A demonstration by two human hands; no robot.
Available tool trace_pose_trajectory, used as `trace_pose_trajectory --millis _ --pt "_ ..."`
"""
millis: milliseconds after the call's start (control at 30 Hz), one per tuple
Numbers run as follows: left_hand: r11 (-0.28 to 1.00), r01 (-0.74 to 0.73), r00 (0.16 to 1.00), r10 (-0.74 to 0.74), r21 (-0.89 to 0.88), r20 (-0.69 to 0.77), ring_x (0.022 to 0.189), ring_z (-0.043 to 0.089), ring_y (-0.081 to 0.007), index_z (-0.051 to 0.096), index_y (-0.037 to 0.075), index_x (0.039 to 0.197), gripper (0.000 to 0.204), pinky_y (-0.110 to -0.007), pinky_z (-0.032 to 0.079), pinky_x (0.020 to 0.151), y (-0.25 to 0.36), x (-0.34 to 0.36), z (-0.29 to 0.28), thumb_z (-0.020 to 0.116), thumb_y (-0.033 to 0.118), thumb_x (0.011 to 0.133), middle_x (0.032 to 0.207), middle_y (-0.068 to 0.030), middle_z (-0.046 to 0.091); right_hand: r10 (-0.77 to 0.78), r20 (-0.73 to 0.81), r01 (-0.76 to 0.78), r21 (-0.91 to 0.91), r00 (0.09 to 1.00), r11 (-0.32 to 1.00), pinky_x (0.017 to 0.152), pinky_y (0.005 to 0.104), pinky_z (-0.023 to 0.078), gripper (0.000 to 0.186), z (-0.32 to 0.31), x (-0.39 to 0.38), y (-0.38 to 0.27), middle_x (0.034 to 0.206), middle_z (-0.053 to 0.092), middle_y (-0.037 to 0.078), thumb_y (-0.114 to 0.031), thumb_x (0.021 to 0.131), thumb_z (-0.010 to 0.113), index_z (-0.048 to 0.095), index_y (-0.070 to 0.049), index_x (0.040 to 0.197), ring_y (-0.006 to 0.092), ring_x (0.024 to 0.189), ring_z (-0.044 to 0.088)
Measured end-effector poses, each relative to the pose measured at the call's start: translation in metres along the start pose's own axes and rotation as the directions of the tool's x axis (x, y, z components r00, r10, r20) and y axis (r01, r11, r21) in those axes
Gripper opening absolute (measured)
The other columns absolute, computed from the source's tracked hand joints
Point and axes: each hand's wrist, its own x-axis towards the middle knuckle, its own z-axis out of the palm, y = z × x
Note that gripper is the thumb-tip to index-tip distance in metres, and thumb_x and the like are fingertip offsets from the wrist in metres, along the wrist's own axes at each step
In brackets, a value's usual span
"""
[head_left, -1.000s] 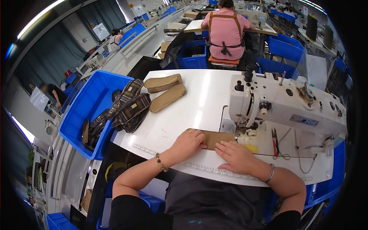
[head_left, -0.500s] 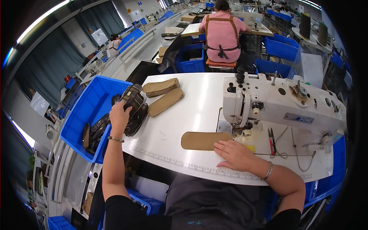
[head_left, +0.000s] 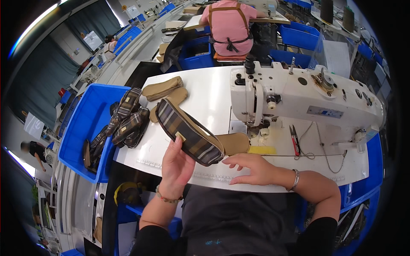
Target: Sewing pieces of shoes together using an industrial sewing machine.
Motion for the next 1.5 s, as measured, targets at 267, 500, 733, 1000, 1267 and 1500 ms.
trace_pose_trajectory --millis 267,500,733,1000,1267,1500 --pt "0.991 0.132 0.977 -0.129 -0.008 0.168 0.127 0.052 -0.0292 0.045 0.007 0.14 0.048 -0.047 0.04 0.108 -0.061 -0.014 0.002 0.058 0.028 0.099 0.136 -0.0095 0.056 0.29 0.13 -0.284 0.753 0.948 0.594 0.077 0.0285 0.054 0.033 0.006 -0.007 0.015 0.109 0.066 0.003 -0.021 0.098 0.064 0.058 -0.003 0.125 0.0104 0.097 0.062" --pt "0.945 0.324 0.673 -0.264 0.046 0.691 0.114 0.061 -0.0347 0.052 -0.005 0.121 0.087 -0.043 0.05 0.097 -0.038 -0.034 -0.028 0.079 0.063 0.073 0.122 -0.023 0.061 0.244 0.198 -0.28 0.885 0.949 0.372 0.071 0.0251 0.051 0.017 -0.004 -0.002 0.011 0.095 0.065 0.001 -0.014 0.097 0.063 0.063 -0.003 0.109 0.008 0.088 0.06" --pt "0.781 0.342 0.841 -0.503 0.522 0.201 0.096 0.061 -0.0122 0.054 0.003 0.113 0.058 -0.027 0.05 0.086 -0.037 -0.044 -0.003 0.091 0.014 0.07 0.103 -0.0026 0.062 0.383 0.224 -0.415 0.728 0.896 0.546 0.057 0.0214 0.05 0.016 -0.005 -0.003 0.005 0.086 0.066 0.002 -0.015 0.093 0.069 0.064 -0.001 0.1 0.0069 0.068 0.06" --pt "0.772 0.279 0.952 -0.298 0.571 -0.063 0.087 0.063 -0.0082 0.063 0.002 0.111 0.029 -0.025 0.051 0.08 -0.062 -0.047 0.009 0.077 0.006 0.085 0.098 -0.0029 0.07 0.369 0.257 -0.4 0.831 0.893 0.388 0.066 0.026 0.057 0.02 -0.004 -0.004 0.009 0.092 0.067 0.004 -0.021 0.099 0.062 0.063 -0.002 0.1 0.0102 0.079 0.065" --pt "0.839 0.314 0.946 -0.316 0.444 -0.072 0.084 0.063 -0.0086 0.07 0.001 0.096 0.013 -0.025 0.05 0.078 -0.076 -0.052 0.003 0.076 0.005 0.085 0.094 -0.0021 0.069 0.371 0.259 -0.433 0.726 0.892 0.535 0.062 0.021 0.048 0.021 -0.002 -0.005 0.004 0.086 0.061 -0.003 -0.027 0.1 0.059 0.061 -0.007 0.096 0.0036 0.074 0.055" --pt "0.86 0.405 0.888 -0.451 0.31 0.091 0.087 0.062 -0.0116 0.071 -0.001 0.096 0.016 -0.027 0.05 0.083 -0.074 -0.043 -0.008 0.078 0.003 0.082 0.094 -0.0044 0.068 0.324 0.251 -0.403 0.693 0.912 0.598 0.063 0.0212 0.045 0.018 -0.004 -0.002 -0.003 0.082 0.058 -0.003 -0.023 0.101 0.058 0.056 -0.007 0.092 0.0029 0.072 0.05"
